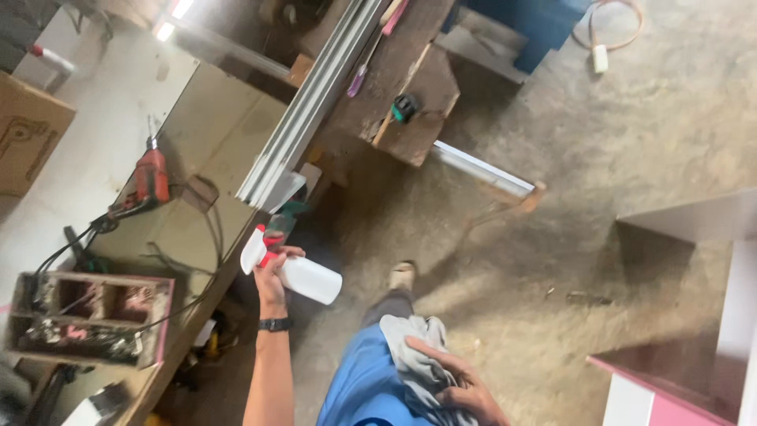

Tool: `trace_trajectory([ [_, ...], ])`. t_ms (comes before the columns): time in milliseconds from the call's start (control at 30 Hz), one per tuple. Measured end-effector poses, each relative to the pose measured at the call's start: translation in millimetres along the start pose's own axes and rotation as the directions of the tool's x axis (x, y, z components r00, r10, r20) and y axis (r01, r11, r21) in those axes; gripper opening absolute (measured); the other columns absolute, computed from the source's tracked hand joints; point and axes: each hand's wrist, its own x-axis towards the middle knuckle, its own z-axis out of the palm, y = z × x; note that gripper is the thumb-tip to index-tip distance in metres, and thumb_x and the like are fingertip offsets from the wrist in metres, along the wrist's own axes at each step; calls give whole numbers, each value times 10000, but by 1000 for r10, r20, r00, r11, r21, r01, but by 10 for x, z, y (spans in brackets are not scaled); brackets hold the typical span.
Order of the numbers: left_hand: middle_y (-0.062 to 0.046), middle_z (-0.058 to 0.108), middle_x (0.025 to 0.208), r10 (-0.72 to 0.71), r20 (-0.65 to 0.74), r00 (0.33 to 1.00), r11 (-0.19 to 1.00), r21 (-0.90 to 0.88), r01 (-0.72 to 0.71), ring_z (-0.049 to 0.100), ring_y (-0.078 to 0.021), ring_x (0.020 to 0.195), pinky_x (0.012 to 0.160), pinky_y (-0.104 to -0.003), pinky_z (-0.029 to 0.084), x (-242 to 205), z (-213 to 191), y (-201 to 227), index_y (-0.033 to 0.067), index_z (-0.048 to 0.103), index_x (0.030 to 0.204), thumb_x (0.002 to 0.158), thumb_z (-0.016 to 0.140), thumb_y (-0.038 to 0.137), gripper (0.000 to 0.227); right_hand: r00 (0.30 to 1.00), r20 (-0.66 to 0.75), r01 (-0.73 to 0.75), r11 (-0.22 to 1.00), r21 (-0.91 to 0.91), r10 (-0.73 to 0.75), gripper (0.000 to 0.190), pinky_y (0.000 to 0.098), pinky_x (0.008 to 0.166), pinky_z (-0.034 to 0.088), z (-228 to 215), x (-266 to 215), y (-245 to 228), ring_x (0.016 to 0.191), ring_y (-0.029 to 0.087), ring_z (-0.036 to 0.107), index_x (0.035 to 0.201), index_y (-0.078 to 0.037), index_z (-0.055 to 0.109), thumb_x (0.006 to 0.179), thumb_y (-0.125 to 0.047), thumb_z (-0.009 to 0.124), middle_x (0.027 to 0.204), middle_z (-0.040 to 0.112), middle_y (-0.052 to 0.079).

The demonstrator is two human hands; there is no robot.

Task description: The person sprays a cleaning solution from a white bottle onto a gray cloth and wipes the metal rails and components of a table saw. They move along the machine, cleaning the guide rail and the wooden workbench surface.

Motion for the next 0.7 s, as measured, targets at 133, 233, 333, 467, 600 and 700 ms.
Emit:
trace_trajectory([
  [133,-235,722,1141,-27,76,997,999,-43,30,733,-342,772,775,-435,579,52,694,-103,36,590,1253,775,653,113,488,961,-275,111,860,497,35,867,280,733,538,-764,-98,264,866,294,746,1404,83,608,557,-11,767,1111,768,310],
  [233,-238,645,1363,-30,113,993,1000,-3,30,738,-277,758,743,-405,538,283,1557,-125,106,611,1161,755,677,163,415,380,-260,621,454,-639,-887,525,533,1106,515,-1519,-25,-79,1265,452,635,1333,-135,492,892,-279,737,1354,570,371],
  [333,-221,707,1229,148,219,964,989,-21,-147,624,-360,1346,951,-445,587,655,2445,-297,56,671,1068,878,729,142,217,785,-452,389,905,-173,-424,763,386,1070,451,-2807,159,-507,1236,271,624,1277,48,645,983,-625,436,1331,677,179],
  [467,-275,728,1121,70,258,964,995,-87,-49,733,-280,976,767,-372,596,1083,3770,-476,-13,639,1009,831,752,5,211,823,-332,566,617,546,-461,641,514,1121,370,-3578,312,-1538,1290,399,546,1429,29,527,872,-141,793,1381,539,323],
  [600,-310,723,1131,105,371,923,978,-208,-27,761,-268,706,666,-375,612,1425,4873,-910,-83,653,1114,823,798,-5,335,857,-290,515,705,487,-426,587,495,1076,411,-4381,512,-2155,1231,374,578,1395,34,547,875,-115,776,1323,571,303],
  [700,-277,694,1214,105,438,893,971,-238,2,753,-233,755,693,-371,617,1576,5544,-943,-35,642,1144,841,803,36,350,888,-248,459,759,461,-386,548,480,1043,442,-4938,792,-2536,1187,355,601,1369,38,562,877,-94,764,1280,595,287],
])
